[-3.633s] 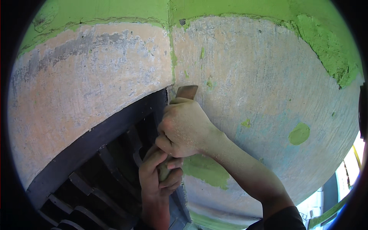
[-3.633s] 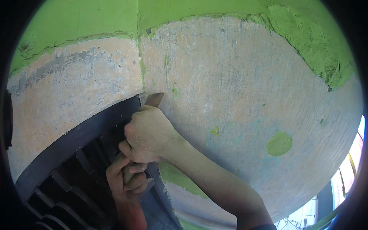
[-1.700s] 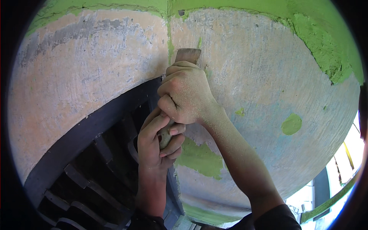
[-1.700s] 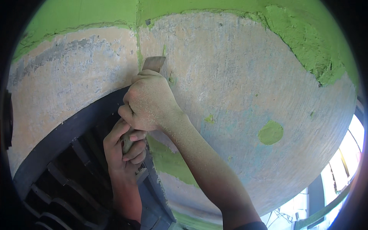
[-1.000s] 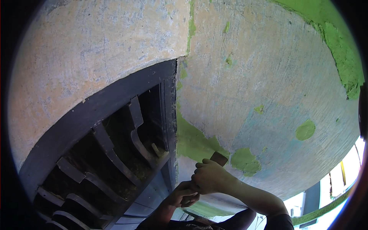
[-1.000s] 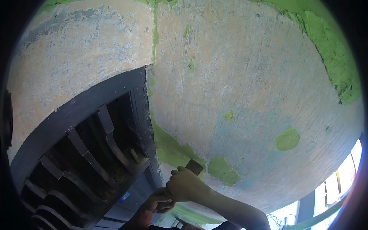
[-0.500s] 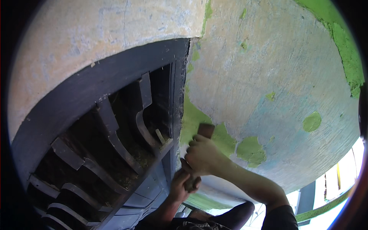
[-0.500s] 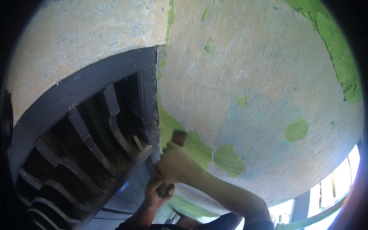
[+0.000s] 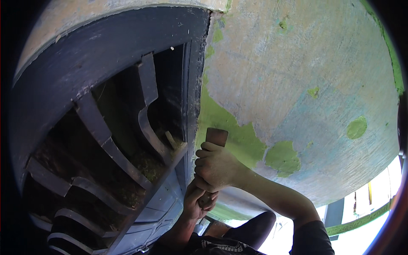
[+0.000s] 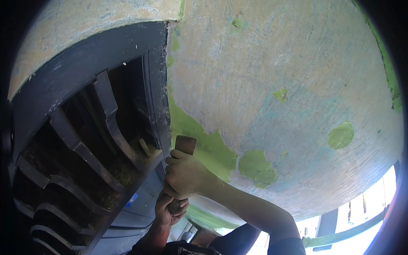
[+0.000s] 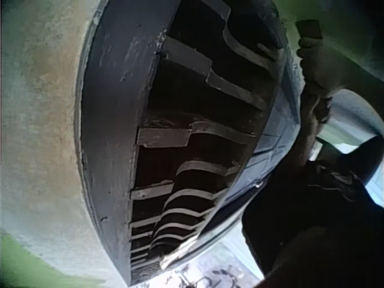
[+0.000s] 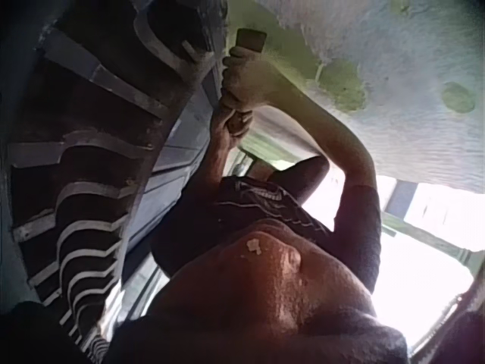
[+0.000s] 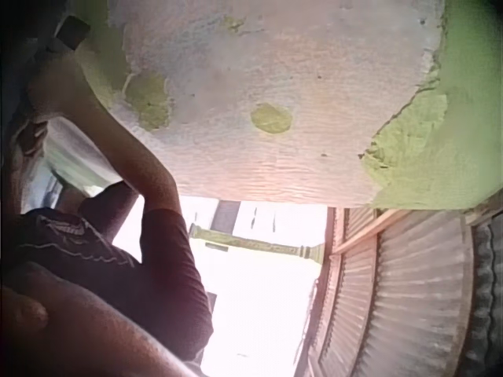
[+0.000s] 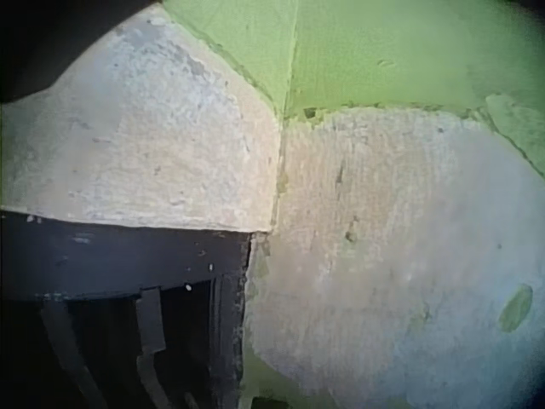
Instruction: The person scrapes old paint off a wall using a metal putty knife.
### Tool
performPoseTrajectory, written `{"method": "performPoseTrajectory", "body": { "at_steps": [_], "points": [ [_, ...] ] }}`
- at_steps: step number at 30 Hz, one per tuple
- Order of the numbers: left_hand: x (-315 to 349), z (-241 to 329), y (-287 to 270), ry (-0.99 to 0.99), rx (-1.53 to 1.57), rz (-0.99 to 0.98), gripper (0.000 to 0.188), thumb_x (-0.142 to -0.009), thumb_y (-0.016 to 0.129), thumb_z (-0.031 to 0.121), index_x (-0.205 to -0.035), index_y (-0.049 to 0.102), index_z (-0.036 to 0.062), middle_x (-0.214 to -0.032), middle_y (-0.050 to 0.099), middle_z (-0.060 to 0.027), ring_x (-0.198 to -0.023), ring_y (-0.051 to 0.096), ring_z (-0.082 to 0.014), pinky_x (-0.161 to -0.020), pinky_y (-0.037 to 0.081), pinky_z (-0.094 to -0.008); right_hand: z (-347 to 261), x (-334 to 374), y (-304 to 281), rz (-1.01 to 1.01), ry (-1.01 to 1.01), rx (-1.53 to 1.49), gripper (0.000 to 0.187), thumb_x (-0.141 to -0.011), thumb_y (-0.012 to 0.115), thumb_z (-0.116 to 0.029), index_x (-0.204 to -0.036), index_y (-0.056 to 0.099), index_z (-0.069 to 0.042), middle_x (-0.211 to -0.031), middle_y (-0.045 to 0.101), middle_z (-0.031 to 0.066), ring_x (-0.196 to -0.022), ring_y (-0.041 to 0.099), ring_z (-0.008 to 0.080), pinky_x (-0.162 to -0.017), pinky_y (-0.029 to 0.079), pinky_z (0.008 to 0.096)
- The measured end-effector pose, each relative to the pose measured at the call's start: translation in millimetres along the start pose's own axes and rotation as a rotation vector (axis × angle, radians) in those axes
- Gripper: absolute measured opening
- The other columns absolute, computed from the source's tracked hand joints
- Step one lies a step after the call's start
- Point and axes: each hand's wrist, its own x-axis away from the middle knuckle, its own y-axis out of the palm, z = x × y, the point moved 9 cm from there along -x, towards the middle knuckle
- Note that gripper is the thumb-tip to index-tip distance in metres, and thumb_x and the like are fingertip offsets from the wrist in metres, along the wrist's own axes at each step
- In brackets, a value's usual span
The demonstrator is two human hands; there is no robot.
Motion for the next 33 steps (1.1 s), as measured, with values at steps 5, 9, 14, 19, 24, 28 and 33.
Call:
{"method": "performPoseTrajectory", "body": {
  "at_steps": [5, 9, 14, 19, 24, 28, 33],
  "points": [
    [-18.9, 14.0, 0.1, 0.040, -0.120, 0.021, 0.032, -0.093, 0.053, 0.033, -0.106, 0.047, 0.0051, -0.067, 0.045, -0.0037, -0.039, 0.033, -0.0068, -0.033, 0.026, -0.0207, 16.1, -9.6, -13.4, 0.067, -0.029, -0.015, 0.027, -0.068, 0.058, -0.032, -0.052, 0.061, -0.011, -0.057, 0.055, 0.0008, -0.071, 0.051, 0.0193, -0.073, 0.040, 0.0323],
    [-22.8, -1.7, -11.1, -0.061, 0.011, 0.015, 0.025, -0.094, 0.055, 0.032, -0.092, 0.051, 0.0069, -0.064, 0.043, -0.0020, -0.041, 0.032, -0.0063, -0.035, 0.024, -0.0208, 19.0, -6.4, 4.3, -0.031, 0.039, 0.005, 0.028, -0.068, 0.058, -0.034, -0.054, 0.063, -0.010, -0.057, 0.056, 0.0014, -0.070, 0.051, 0.0190, -0.074, 0.039, 0.0323],
    [-24.6, 14.5, -21.1, -0.070, -0.070, 0.093, 0.023, -0.092, 0.056, 0.027, -0.089, 0.052, 0.0044, -0.063, 0.046, -0.0037, -0.040, 0.035, -0.0071, -0.035, 0.025, -0.0210, 21.7, -11.0, 13.0, -0.047, 0.047, 0.034, 0.029, -0.068, 0.058, -0.034, -0.053, 0.063, -0.010, -0.057, 0.056, 0.0012, -0.069, 0.050, 0.0191, -0.075, 0.039, 0.0314],
    [-24.4, 63.5, -24.5, 0.097, -0.409, 0.261, 0.023, -0.084, 0.059, 0.020, -0.089, 0.053, -0.0012, -0.058, 0.048, -0.0059, -0.033, 0.034, -0.0085, -0.031, 0.021, -0.0233, 20.1, -12.6, -10.6, 0.297, 0.059, -0.130, 0.018, -0.065, 0.064, -0.027, -0.071, 0.062, -0.009, -0.075, 0.058, 0.0030, -0.076, 0.051, 0.0200, -0.077, 0.040, 0.0350],
    [-25.0, 57.8, -7.6, 0.155, -0.411, 0.161, 0.030, -0.088, 0.058, 0.028, -0.095, 0.053, -0.0017, -0.064, 0.052, -0.0060, -0.045, 0.042, -0.0080, -0.044, 0.033, -0.0210, 8.4, 52.8, -31.9, 0.875, 0.335, -0.135, 0.022, -0.065, 0.069, -0.011, -0.083, 0.057, -0.007, -0.085, 0.052, 0.0090, -0.081, 0.052, 0.0261, -0.074, 0.041, 0.0382],
    [-2.1, 10.5, -3.7, 0.140, -0.372, 0.039, 0.036, -0.094, 0.055, 0.028, -0.110, 0.051, -0.0039, -0.092, 0.059, -0.0079, -0.073, 0.056, -0.0115, -0.068, 0.043, -0.0234, -4.1, 144.0, 21.5, 0.795, 0.988, -0.569, 0.030, -0.083, 0.058, -0.024, -0.094, 0.048, 0.003, -0.080, 0.048, 0.0148, -0.071, 0.047, 0.0267, -0.065, 0.040, 0.0363],
    [9.6, -70.7, -3.7, -0.176, -0.137, -0.029, 0.032, -0.095, 0.053, 0.020, -0.118, 0.051, -0.0023, -0.126, 0.047, -0.0107, -0.110, 0.054, -0.0190, -0.093, 0.044, -0.0325, -57.1, 189.6, 66.5, 0.559, 1.122, -1.034, 0.045, -0.094, 0.050, -0.041, -0.103, 0.050, 0.004, -0.071, 0.050, 0.0085, -0.064, 0.048, 0.0162, -0.059, 0.040, 0.0324]
  ]
}}
